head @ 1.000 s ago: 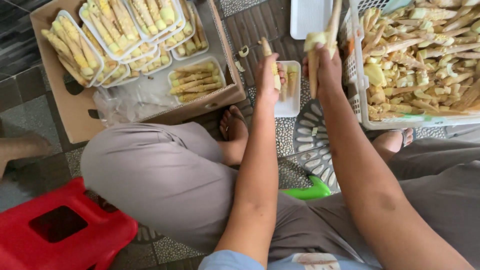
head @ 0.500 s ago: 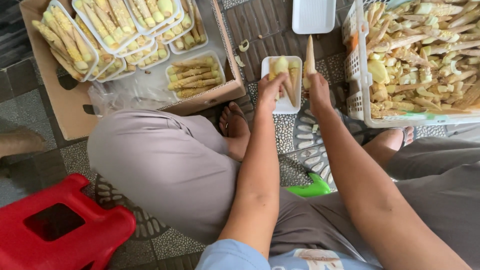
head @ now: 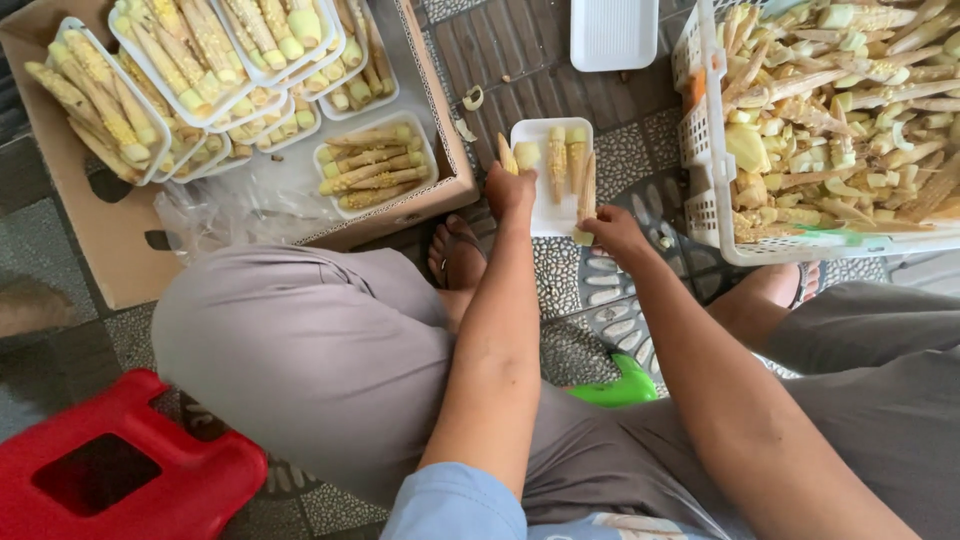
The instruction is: The person picks baby corn cobs from a white basket and places them into small white styrofoam trays. The filled trays are then stacked inside a cardboard box. The person repeats this process throughout the clip.
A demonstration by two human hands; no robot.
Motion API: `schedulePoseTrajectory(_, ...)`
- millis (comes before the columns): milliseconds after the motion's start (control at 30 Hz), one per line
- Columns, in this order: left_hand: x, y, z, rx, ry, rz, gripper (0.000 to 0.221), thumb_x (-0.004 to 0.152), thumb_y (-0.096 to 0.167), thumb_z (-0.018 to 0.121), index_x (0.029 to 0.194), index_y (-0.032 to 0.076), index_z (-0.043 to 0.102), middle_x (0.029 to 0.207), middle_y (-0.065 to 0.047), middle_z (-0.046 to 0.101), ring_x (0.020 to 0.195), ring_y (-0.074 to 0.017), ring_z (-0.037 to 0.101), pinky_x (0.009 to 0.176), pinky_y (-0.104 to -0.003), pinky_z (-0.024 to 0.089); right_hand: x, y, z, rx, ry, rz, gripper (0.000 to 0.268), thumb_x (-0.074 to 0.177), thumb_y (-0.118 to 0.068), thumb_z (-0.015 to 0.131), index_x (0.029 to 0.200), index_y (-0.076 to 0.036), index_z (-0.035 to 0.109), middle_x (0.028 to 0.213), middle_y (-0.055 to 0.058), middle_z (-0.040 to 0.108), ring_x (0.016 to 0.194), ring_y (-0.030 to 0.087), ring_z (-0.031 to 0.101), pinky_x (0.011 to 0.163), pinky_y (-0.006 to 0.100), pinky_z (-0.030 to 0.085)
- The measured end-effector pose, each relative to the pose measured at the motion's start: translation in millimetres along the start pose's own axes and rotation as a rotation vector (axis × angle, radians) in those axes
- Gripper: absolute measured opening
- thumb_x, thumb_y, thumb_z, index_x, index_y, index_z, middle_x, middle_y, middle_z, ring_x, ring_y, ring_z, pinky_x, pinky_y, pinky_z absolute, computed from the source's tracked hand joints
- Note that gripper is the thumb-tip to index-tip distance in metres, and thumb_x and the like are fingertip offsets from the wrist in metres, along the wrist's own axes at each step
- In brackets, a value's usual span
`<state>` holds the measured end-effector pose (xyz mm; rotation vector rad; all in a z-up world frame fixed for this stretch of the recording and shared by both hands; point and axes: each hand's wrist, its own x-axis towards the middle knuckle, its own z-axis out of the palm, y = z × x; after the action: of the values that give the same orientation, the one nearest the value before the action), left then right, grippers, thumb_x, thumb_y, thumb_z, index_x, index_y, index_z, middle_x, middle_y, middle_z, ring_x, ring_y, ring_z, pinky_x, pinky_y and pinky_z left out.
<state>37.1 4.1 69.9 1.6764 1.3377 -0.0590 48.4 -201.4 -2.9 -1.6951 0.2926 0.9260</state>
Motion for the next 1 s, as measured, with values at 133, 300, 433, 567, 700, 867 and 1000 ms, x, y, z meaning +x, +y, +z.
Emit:
schedulePoseTrajectory(133, 71.6, -48.0, 51.5, 0.166, 0.064, 0.012, 0.056, 0.068, 0.041, 0.084, 0.118, 0.022, 0.066, 0.112, -0.002, 0.074, 0.110, -0.0232, 0.073, 0.085, -0.042, 0.064, -3.7, -2.4, 0.5, -0.017, 0.030, -0.013, 0.044, 0.080, -0.017, 0.078, 0.117, 0.005, 0.066, 0.095, 0.017, 0.063, 0.066, 0.026, 0.069, 0.053, 0.038, 0.063)
schedulePoseTrajectory(300, 17.8, 16.3, 12.7, 0.068, 0.026, 0.124, 0.044, 0.086, 0.018, 0.068, 0.125, -0.003, 0.061, 0.127, -0.025, 0.068, 0.126, -0.0411, 0.064, 0.105, -0.051, 0.054, 1.9, 13.8, 1.8, -0.181, 0.059, -0.083, 0.053, 0.078, -0.021, 0.085, 0.119, 0.007, 0.067, 0.099, 0.024, 0.066, 0.079, 0.035, 0.072, 0.059, 0.044, 0.063)
schedulePoseTrajectory(433, 73.8, -13.8, 61.3, 0.143, 0.103, 0.116, 0.045, 0.075, 0.032, 0.075, 0.115, 0.014, 0.065, 0.111, -0.007, 0.073, 0.115, -0.0288, 0.071, 0.092, -0.045, 0.061, 1.0, 16.6, 3.5, -0.237, 0.065, -0.061, 0.050, 0.076, -0.021, 0.085, 0.115, 0.005, 0.069, 0.097, 0.022, 0.067, 0.079, 0.032, 0.070, 0.058, 0.042, 0.064)
schedulePoseTrajectory(567, 19.4, 20.1, 21.5, -0.028, 0.033, 0.190, 0.041, 0.082, 0.015, 0.068, 0.117, -0.005, 0.064, 0.119, -0.027, 0.070, 0.122, -0.0443, 0.065, 0.103, -0.053, 0.054, -2.8, 8.3, 5.7, -0.391, 0.071, -0.067, 0.050, 0.075, -0.032, 0.085, 0.113, -0.001, 0.073, 0.094, 0.017, 0.071, 0.081, 0.029, 0.072, 0.069, 0.045, 0.060)
schedulePoseTrajectory(700, 74.9, -24.2, 71.2, 0.063, 0.116, 0.208, 0.045, 0.070, 0.030, 0.079, 0.110, 0.011, 0.068, 0.104, -0.012, 0.074, 0.111, -0.0329, 0.072, 0.092, -0.045, 0.060, -2.9, 6.5, 5.5, -0.432, 0.064, -0.058, 0.047, 0.074, -0.037, 0.084, 0.108, -0.005, 0.075, 0.091, 0.014, 0.073, 0.081, 0.027, 0.073, 0.072, 0.044, 0.058)
schedulePoseTrajectory(867, 37.8, -0.6, 40.2, 0.020, 0.094, 0.224, 0.045, 0.074, 0.024, 0.080, 0.111, 0.003, 0.067, 0.108, -0.020, 0.072, 0.115, -0.0386, 0.069, 0.096, -0.048, 0.057, 4.4, 15.2, 6.0, -0.398, 0.070, -0.075, 0.046, 0.074, -0.036, 0.084, 0.106, -0.003, 0.075, 0.088, 0.014, 0.072, 0.081, 0.026, 0.071, 0.070, 0.042, 0.057)
schedulePoseTrajectory(1000, 0.2, 19.7, 14.5, -0.026, 0.074, 0.211, 0.042, 0.082, 0.019, 0.072, 0.114, -0.007, 0.063, 0.113, -0.032, 0.070, 0.116, -0.0484, 0.066, 0.100, -0.056, 0.054, -7.0, 3.3, 11.5, -0.431, 0.083, -0.102, 0.047, 0.076, -0.038, 0.083, 0.107, -0.003, 0.075, 0.090, 0.015, 0.073, 0.087, 0.030, 0.072, 0.076, 0.044, 0.055)
